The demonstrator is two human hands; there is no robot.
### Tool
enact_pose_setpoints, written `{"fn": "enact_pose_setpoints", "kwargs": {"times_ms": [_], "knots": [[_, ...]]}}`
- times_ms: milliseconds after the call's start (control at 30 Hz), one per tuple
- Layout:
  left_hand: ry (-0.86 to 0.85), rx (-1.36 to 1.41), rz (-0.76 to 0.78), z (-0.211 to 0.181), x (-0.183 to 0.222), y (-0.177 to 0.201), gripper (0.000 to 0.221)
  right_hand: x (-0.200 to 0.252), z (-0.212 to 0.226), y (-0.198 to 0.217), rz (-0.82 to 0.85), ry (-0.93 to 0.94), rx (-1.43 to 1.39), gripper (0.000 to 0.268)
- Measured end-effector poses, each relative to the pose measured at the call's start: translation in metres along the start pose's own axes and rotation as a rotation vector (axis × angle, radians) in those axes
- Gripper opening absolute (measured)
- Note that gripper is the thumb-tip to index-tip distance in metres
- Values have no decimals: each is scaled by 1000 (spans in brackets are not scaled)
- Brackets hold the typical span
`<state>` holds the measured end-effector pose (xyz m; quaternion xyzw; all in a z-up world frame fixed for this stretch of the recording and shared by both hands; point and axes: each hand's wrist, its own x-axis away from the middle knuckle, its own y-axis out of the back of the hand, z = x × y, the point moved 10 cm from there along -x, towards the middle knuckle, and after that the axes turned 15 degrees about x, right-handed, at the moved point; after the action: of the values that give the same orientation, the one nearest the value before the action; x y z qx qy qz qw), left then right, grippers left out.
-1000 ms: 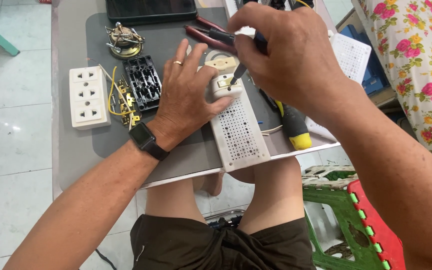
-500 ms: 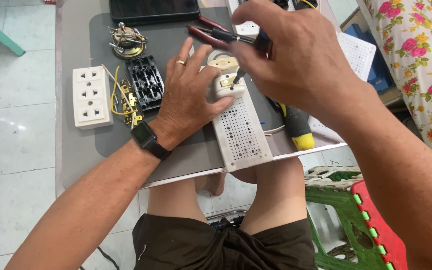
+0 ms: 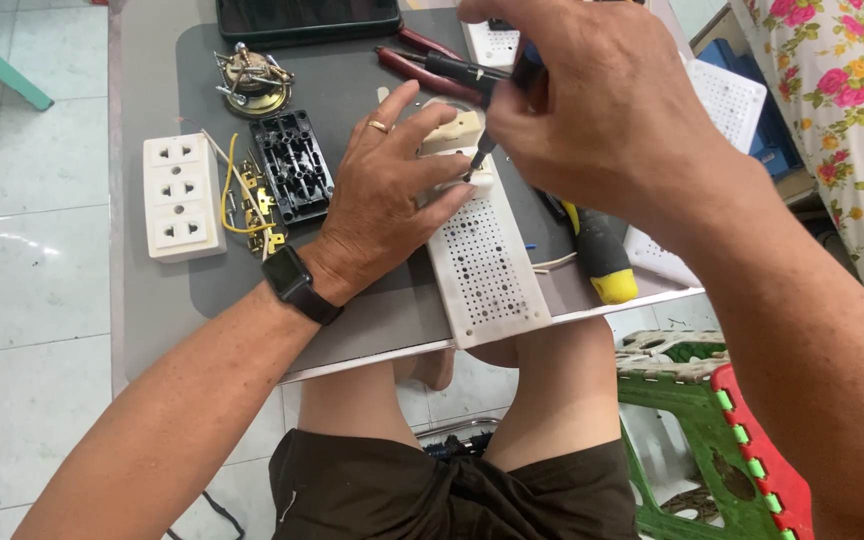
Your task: A person is wiring and assembling an electrical switch and outlet on a workbench using hand tools.
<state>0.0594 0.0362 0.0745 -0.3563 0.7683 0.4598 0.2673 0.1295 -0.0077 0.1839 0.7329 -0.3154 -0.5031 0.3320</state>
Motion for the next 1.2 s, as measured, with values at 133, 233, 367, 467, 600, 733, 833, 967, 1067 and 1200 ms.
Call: {"fn": "enact_pose_setpoints", "kwargs": {"times_ms": [133,233,367,467,600,733,833,967,1067,1200], "knots": [[-27,15,-16,-7,-1,3,12,6,-3,-4,0,-22,126,29],[-23,-17,-26,-4,1,0,17,3,-2,-6,45,-80,69,30],[-19,-78,-9,-2,2,-4,29,4,7,-7,99,-66,-85,41],[-10,-115,2,-7,0,-6,26,9,-6,-6,-25,-177,206,13],[82,-209,-9,-9,-1,-8,22,6,6,-1,110,-203,-50,34],[206,-252,-24,-13,-9,-7,10,8,-5,-25,-1,-309,133,12],[233,-392,-47,-12,-3,-9,24,2,4,-23,304,-352,-82,44],[303,-398,-64,18,10,-21,19,12,7,-9,86,-290,-124,29],[353,-542,14,14,1,-22,20,26,4,-5,60,-301,-63,16],[333,-631,172,-23,-24,-22,19,52,7,5,10,-334,-151,33]]}}
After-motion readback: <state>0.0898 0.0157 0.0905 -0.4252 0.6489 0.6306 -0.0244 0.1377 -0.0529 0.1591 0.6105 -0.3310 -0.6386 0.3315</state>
